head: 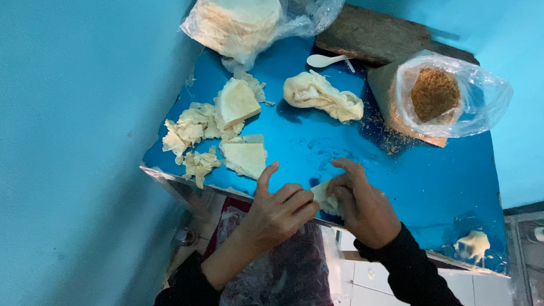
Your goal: The person picks up flat pale food pieces from a blue metal table, rolls each piece by hand, dips the rolled piece into a plastic bag of brown powder, and places the coated piece onto a growing pile on the table. The cycle repeats continuously throughout the clip.
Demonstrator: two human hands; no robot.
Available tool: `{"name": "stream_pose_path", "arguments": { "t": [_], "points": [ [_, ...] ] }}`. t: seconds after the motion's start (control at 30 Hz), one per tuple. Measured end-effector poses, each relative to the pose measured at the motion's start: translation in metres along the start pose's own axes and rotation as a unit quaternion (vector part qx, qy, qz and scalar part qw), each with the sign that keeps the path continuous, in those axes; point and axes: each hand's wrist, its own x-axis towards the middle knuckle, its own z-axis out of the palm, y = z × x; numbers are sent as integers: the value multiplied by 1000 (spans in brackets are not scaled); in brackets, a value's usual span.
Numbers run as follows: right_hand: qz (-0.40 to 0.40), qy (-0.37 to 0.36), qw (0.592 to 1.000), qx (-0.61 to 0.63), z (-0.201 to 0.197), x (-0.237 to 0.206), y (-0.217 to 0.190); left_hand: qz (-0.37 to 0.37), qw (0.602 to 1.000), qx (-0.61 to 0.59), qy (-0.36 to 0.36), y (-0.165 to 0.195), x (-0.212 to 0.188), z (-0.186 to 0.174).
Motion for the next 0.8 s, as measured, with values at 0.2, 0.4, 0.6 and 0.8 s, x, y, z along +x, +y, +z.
{"name": "stream_pose_path", "arguments": {
  "t": [0.2,0.4,0.6,0.8],
  "points": [
    [-68,-11,997,-20,6,-1,1,-9,1000,-1,4,3,2,4],
    [-23,-16,998,55,1,1,6,-22,1000,-9,-3,2,1,3],
    [14,-60,996,60,3,2,-2,-33,999,-17,18,4,1,10],
    [35,-48,988,142,-8,4,-2,-16,1000,-4,7,2,-2,7]
  ]
}}
